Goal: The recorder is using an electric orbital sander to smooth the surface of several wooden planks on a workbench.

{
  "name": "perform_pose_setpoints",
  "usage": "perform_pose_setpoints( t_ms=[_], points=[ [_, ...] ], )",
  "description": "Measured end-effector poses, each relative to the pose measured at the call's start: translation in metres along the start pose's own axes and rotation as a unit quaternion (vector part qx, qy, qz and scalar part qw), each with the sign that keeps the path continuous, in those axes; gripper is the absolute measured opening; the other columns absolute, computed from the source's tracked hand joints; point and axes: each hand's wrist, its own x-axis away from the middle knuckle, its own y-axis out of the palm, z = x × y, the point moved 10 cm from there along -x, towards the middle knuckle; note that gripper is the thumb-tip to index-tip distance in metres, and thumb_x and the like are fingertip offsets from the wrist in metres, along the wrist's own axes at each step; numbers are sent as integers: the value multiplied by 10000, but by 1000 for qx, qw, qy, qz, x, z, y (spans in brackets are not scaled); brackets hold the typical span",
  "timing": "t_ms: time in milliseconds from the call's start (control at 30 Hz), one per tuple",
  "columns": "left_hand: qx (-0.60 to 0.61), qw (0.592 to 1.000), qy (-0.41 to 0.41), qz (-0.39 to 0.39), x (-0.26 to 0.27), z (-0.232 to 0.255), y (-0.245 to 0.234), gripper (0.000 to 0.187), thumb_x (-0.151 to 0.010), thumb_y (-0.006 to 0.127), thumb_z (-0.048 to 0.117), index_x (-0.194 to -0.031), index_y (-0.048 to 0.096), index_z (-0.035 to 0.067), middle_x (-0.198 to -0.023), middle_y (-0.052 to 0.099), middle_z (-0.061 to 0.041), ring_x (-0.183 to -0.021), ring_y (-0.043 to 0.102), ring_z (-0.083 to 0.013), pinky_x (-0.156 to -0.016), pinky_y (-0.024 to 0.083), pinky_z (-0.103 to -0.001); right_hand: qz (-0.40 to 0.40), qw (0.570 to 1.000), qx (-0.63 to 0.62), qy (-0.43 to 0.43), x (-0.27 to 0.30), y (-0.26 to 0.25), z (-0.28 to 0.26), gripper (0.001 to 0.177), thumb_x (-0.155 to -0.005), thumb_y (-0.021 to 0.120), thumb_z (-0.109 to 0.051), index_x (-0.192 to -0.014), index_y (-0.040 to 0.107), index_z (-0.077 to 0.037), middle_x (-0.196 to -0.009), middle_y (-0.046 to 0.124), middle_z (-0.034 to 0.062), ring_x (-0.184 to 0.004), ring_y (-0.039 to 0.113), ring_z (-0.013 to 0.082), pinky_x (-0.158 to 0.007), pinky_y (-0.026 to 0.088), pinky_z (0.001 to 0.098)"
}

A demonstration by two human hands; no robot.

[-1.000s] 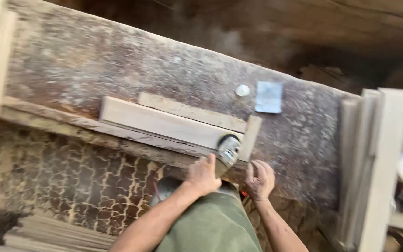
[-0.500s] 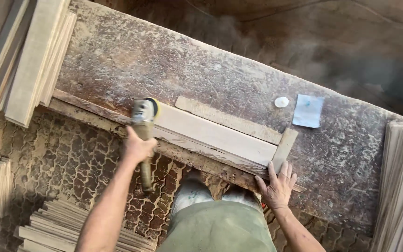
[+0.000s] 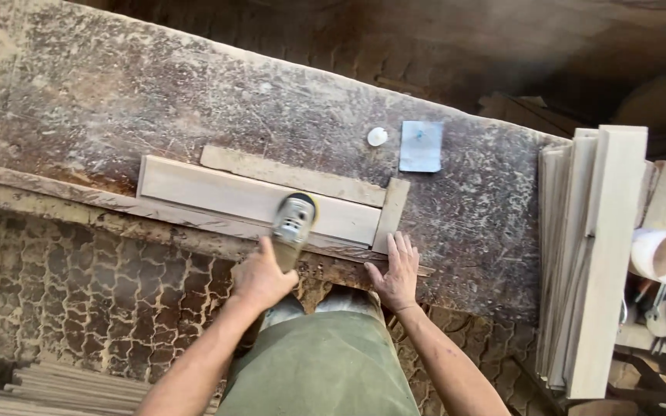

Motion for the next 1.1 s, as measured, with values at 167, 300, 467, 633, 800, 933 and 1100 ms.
perform_pose_setpoints(
  t_ms=[167, 300, 467, 633, 800, 933, 1100],
  points=[
    [-51, 992, 107, -43, 6, 86, 36, 841, -798, 701, 393, -1465, 384, -9, -1155, 674, -287, -1096, 689, -468, -876, 567, -570, 65, 995, -71, 19, 2, -43, 34, 561, -852, 796, -375, -1330, 681, -105, -1299, 680, 147, -1279, 608, 351, -1115, 446, 483],
    [-61, 980, 178, -59, 4, 97, 52, 866, -804, 662, 381, -1507, 339, -9, -1192, 627, -302, -1112, 649, -507, -890, 531, -626, 90, 995, -43, -8, -7, -46, 37, 554, -805, 839, -326, -1286, 714, -81, -1212, 718, 150, -1166, 668, 336, -1056, 492, 437],
    [-26, 995, 99, -5, -6, 2, -4, 774, -795, 698, 358, -1394, 398, -29, -1086, 664, -251, -1013, 701, -468, -835, 567, -592, 16, 994, 5, 110, -45, -12, 28, 701, -825, 789, -527, -1391, 656, -136, -1146, 708, 169, -1092, 684, 373, -998, 513, 490],
    [97, 993, -45, 50, 5, -118, -102, 806, -794, 653, 184, -1485, 326, -73, -853, 683, -205, -783, 720, -376, -726, 597, -449, -90, 932, 24, 349, -69, 22, 68, 912, -690, 761, -853, -1395, 575, -305, -1269, 692, 32, -1123, 701, 318, -983, 515, 493],
    [252, 937, -173, 168, -5, -228, -146, 866, -664, 713, 314, -1411, 390, 16, -1215, 658, -290, -1153, 653, -466, -951, 520, -579, -181, 906, 3, 383, -89, -5, 33, 1007, -644, 856, -783, -1339, 513, -140, -1217, 723, 222, -1158, 685, 400, -1008, 500, 525],
    [255, 934, -192, 160, -29, -255, -132, 1106, -652, 742, 412, -1566, 240, 42, -1421, 548, -303, -1324, 539, -449, -1113, 431, -579, -192, 892, -10, 408, -99, -15, 31, 951, -642, 904, -692, -1318, 542, -130, -1211, 726, 230, -1178, 678, 397, -1011, 499, 539],
    [134, 974, -126, 133, 5, -139, -109, 763, -687, 719, 371, -1310, 464, 11, -1201, 656, -337, -1175, 636, -510, -988, 527, -597, -246, 884, -31, 397, -119, -37, 6, 817, -754, 847, -600, -1277, 547, -47, -1267, 683, 300, -1247, 634, 429, -1076, 469, 530]
  ],
)
